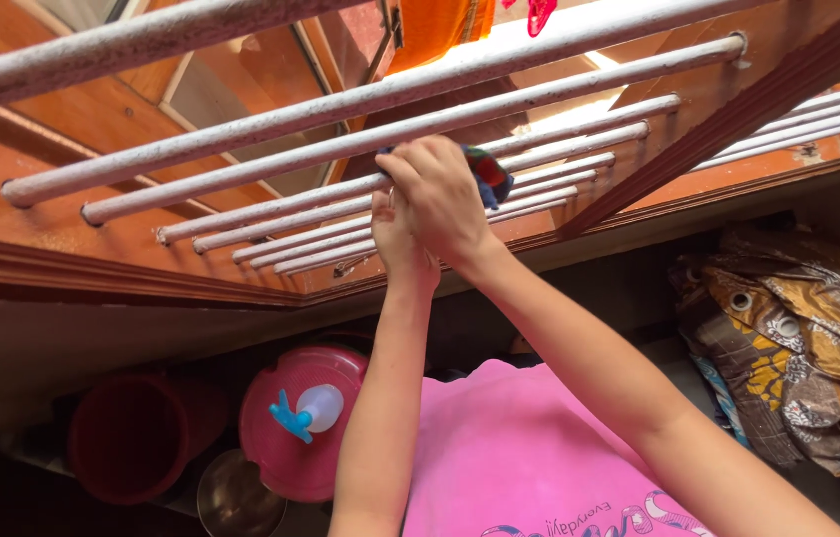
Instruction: Cleaning the metal security bars of a window or balcony with a cloth.
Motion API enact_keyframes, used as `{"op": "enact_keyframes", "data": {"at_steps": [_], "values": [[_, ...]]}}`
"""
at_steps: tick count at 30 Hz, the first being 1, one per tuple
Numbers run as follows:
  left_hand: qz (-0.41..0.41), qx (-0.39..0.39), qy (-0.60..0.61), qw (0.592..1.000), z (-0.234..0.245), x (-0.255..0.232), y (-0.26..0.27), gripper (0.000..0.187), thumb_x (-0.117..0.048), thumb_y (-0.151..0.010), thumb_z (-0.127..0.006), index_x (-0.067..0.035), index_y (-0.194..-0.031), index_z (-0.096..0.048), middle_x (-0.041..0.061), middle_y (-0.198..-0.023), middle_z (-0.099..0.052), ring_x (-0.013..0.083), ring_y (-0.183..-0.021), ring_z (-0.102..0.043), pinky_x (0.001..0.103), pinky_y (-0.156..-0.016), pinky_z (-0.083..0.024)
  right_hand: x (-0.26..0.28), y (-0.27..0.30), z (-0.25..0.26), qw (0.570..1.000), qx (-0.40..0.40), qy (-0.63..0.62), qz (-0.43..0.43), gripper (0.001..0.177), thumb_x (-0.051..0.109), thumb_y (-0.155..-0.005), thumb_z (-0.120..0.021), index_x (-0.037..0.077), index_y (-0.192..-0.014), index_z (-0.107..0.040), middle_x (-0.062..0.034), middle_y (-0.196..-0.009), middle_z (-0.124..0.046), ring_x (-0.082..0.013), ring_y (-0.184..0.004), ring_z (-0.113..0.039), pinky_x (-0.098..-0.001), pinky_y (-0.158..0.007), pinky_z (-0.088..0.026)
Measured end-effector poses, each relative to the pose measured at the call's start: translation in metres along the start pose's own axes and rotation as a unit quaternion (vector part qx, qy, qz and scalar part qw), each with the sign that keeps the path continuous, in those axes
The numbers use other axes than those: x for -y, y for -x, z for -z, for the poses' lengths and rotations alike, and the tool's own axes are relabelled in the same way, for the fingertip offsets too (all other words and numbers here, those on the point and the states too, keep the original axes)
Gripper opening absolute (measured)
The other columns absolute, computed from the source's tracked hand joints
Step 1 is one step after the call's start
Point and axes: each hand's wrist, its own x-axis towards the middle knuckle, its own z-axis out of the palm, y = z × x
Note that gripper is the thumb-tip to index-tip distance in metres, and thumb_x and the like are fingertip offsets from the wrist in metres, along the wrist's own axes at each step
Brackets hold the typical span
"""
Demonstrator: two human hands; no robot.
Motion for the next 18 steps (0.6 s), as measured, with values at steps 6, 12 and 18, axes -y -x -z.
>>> {"op": "enact_keyframes", "data": {"at_steps": [6,12,18], "values": [[-0.008,0.008,0.001,1.0,-0.035,-0.028,0.009,0.042,-0.022,-0.101,-0.06,-0.008,-0.139,-0.047,0.012,-0.128,-0.063,0.0202,-0.119,-0.066,0.034,-0.104,-0.057,-0.02,0.031,0.012,0.983,-0.131,0.095,0.088,0.04,0.008,-0.094,-0.065,0.002,-0.134,-0.062,-0.01,-0.132,-0.062,-0.0305,-0.122,-0.061,-0.047,-0.108,-0.047],[-0.011,0.03,0.011,0.999,-0.034,-0.028,0.01,0.044,-0.022,-0.104,-0.057,-0.003,-0.142,-0.044,0.012,-0.134,-0.064,0.0196,-0.125,-0.063,0.034,-0.108,-0.053,-0.026,-0.014,-0.004,0.989,0.057,0.113,-0.078,0.011,0.014,-0.087,-0.071,0.007,-0.095,-0.074,-0.0129,-0.093,-0.072,-0.0328,-0.092,-0.067,-0.0427,-0.083,-0.05],[-0.004,0.053,-0.021,0.998,-0.01,-0.02,0.008,0.028,-0.023,-0.108,-0.06,-0.004,-0.129,-0.057,0.003,-0.117,-0.065,0.0095,-0.106,-0.064,0.027,-0.088,-0.055,-0.002,-0.011,-0.012,0.996,0.071,0.052,-0.014,0.017,0.011,-0.083,-0.069,0.01,-0.098,-0.077,-0.0108,-0.093,-0.073,-0.0326,-0.093,-0.068,-0.0432,-0.088,-0.051]]}}
